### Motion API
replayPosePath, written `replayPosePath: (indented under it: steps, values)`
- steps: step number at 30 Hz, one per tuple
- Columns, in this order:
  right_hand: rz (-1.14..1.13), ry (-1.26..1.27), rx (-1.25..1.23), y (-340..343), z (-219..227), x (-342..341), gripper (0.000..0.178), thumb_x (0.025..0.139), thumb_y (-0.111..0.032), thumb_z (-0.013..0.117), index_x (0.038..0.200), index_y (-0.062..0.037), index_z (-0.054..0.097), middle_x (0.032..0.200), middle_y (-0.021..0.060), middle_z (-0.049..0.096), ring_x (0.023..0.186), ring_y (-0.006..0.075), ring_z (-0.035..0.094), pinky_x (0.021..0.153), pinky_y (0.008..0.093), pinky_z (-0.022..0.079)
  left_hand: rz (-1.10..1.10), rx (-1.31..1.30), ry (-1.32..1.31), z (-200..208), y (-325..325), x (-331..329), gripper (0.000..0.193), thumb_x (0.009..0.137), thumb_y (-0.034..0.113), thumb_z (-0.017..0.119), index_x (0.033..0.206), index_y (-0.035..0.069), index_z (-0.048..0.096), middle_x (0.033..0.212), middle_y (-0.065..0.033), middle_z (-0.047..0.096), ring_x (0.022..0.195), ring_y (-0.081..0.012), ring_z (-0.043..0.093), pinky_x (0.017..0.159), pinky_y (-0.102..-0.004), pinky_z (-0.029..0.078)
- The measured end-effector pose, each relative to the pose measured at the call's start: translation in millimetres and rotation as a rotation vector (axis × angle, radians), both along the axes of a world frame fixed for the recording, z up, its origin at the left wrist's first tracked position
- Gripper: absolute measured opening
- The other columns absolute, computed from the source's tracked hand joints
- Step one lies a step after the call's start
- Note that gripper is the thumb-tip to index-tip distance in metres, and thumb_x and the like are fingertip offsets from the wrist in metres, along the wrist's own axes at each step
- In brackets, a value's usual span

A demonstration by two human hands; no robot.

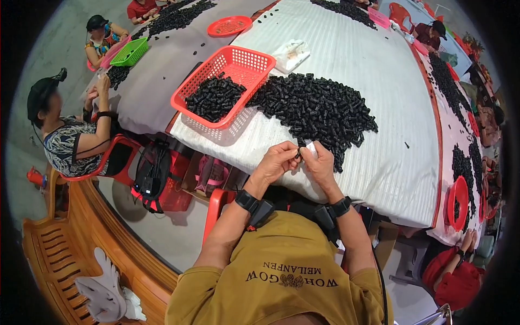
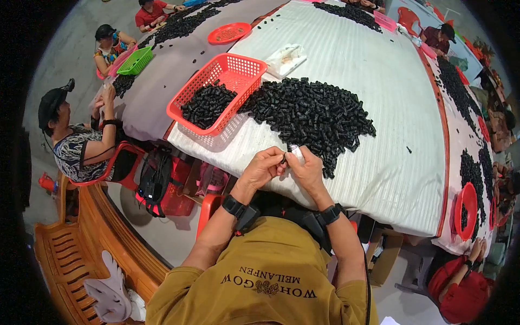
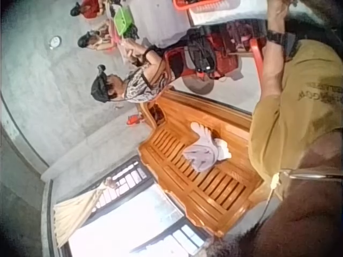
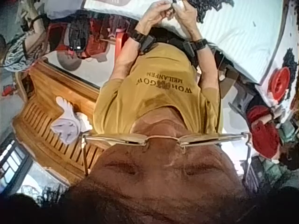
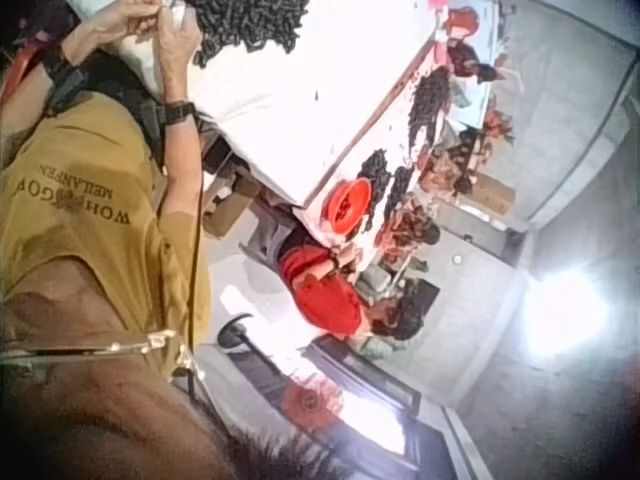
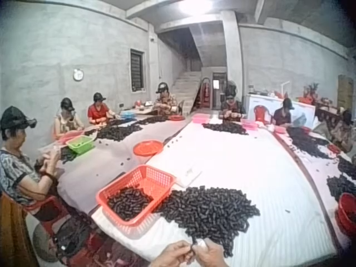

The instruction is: Sorting and inspecting small black shoe components at a production table.

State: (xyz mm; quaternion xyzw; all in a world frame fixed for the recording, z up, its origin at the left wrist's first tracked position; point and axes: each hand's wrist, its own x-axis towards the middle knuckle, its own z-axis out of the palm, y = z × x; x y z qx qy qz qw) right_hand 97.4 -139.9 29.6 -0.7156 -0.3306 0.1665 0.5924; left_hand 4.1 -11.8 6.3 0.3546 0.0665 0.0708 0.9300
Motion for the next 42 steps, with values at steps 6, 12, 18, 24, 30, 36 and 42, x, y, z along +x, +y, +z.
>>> replayPosePath:
  steps: [6, 12, 18, 24, 30, 36, 42]
  values:
    - [-0.046, 0.125, 0.003, -2, -7, 4, 0.023, 0.082, -0.021, 0.063, 0.075, -0.0011, 0.055, 0.059, 0.0035, 0.056, 0.055, 0.0067, 0.05, 0.05, 0.0247, 0.041, -0.01, -0.011, 0.018, 2, 0, -2, 0.011, 0.088, 0.012, 0.055, 0.092, 0.002, 0.057, 0.076, -0.0052, 0.059, 0.06, -0.0091, 0.055, 0.057, -0.0206, 0.048]
    - [0.002, -0.017, -0.018, -1, -3, 1, 0.023, 0.082, -0.021, 0.063, 0.075, -0.0014, 0.055, 0.059, 0.0044, 0.056, 0.053, 0.0082, 0.05, 0.049, 0.0262, 0.041, 0.014, 0.002, 0.001, -1, -2, -3, 0.013, 0.088, 0.013, 0.055, 0.094, 0.001, 0.056, 0.076, -0.0059, 0.06, 0.06, -0.0095, 0.056, 0.056, -0.0206, 0.049]
    - [0.007, -0.059, -0.038, -1, -6, 5, 0.023, 0.082, -0.022, 0.062, 0.076, -0.0013, 0.054, 0.059, 0.0048, 0.056, 0.053, 0.0092, 0.052, 0.048, 0.026, 0.041, -0.045, 0.083, 0.047, 4, -1, -3, 0.015, 0.089, 0.015, 0.056, 0.095, 0.001, 0.055, 0.078, -0.0064, 0.06, 0.061, -0.0101, 0.056, 0.057, -0.0217, 0.049]
    - [0.058, 0.24, 0.107, -3, 1, 2, 0.025, 0.088, -0.022, 0.054, 0.071, -0.0039, 0.051, 0.055, -0.0007, 0.05, 0.045, 0.0042, 0.045, 0.041, 0.0195, 0.035, 0.0, 0.022, -0.008, 3, -1, -2, 0.018, 0.09, 0.019, 0.054, 0.092, 0.001, 0.056, 0.08, -0.0053, 0.059, 0.066, -0.0107, 0.054, 0.062, -0.0234, 0.047]
    - [0.09, 0.215, 0.14, -3, -2, 1, 0.026, 0.091, -0.02, 0.049, 0.07, -0.0039, 0.05, 0.052, -0.0016, 0.047, 0.044, 0.0037, 0.043, 0.04, 0.0193, 0.033, 0.029, -0.041, -0.014, -1, -1, 0, 0.02, 0.09, 0.02, 0.054, 0.089, 0.0, 0.057, 0.078, -0.0045, 0.056, 0.066, -0.011, 0.051, 0.06, -0.023, 0.043]
    - [0.133, 0.004, 0.018, -2, 4, 3, 0.023, 0.088, -0.019, 0.051, 0.074, -0.0004, 0.055, 0.054, 0.002, 0.051, 0.05, 0.0055, 0.045, 0.045, 0.0234, 0.036, 0.021, -0.069, 0.001, -1, 1, -2, 0.02, 0.09, 0.02, 0.054, 0.088, 0.001, 0.057, 0.076, -0.005, 0.056, 0.064, -0.0119, 0.05, 0.058, -0.0236, 0.043]
    - [0.151, -0.058, -0.05, -2, 5, 5, 0.023, 0.087, -0.021, 0.052, 0.078, 0.0003, 0.058, 0.058, 0.0059, 0.054, 0.054, 0.0084, 0.048, 0.05, 0.0261, 0.04, 0.035, -0.083, 0.007, -2, 1, -1, 0.019, 0.089, 0.021, 0.055, 0.086, 0.002, 0.057, 0.075, -0.0054, 0.056, 0.062, -0.0124, 0.05, 0.056, -0.024, 0.043]
